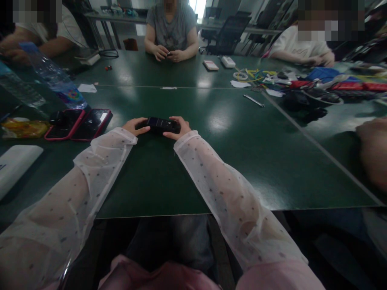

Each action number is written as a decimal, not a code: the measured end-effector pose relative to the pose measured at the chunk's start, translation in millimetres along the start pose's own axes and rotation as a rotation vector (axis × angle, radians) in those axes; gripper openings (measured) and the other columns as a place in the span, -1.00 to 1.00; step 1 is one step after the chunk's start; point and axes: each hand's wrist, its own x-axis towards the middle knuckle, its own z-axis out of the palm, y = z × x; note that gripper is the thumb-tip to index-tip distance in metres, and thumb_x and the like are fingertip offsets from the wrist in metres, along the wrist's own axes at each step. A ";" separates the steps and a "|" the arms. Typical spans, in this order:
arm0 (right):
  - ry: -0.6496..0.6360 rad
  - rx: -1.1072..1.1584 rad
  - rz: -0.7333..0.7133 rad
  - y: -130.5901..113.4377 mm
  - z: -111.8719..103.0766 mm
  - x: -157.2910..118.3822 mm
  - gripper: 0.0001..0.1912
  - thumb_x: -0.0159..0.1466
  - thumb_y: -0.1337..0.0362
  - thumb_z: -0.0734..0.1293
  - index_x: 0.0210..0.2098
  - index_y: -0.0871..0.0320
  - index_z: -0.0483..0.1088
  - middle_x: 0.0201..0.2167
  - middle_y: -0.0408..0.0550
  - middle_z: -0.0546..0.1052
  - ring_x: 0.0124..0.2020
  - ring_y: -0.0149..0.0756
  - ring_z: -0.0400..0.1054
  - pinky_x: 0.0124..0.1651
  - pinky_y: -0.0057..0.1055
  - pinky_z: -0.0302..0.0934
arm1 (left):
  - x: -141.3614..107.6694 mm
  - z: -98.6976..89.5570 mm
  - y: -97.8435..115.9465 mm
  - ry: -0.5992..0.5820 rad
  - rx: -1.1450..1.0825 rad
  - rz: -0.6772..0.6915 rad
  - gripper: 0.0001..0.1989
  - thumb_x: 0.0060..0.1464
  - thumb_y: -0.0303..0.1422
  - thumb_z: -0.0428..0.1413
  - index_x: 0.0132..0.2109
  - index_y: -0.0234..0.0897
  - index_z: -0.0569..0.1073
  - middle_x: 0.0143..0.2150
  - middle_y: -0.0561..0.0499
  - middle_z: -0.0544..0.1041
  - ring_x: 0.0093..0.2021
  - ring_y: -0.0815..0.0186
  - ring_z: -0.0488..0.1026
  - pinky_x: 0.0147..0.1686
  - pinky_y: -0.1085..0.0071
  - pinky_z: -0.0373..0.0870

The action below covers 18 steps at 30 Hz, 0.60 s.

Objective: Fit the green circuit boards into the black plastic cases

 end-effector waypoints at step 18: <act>0.551 0.306 0.185 30.0 -20.5 21.1 -0.10 -0.12 -0.40 0.47 -0.01 0.08 0.36 -0.12 0.05 0.53 -0.02 0.00 0.48 0.14 0.06 0.34 | 10.5 3.7 -21.6 -0.028 0.051 0.091 -0.27 -0.03 0.06 0.25 0.24 -0.16 0.46 0.27 -0.13 0.50 0.28 -0.04 0.40 0.32 -0.01 0.19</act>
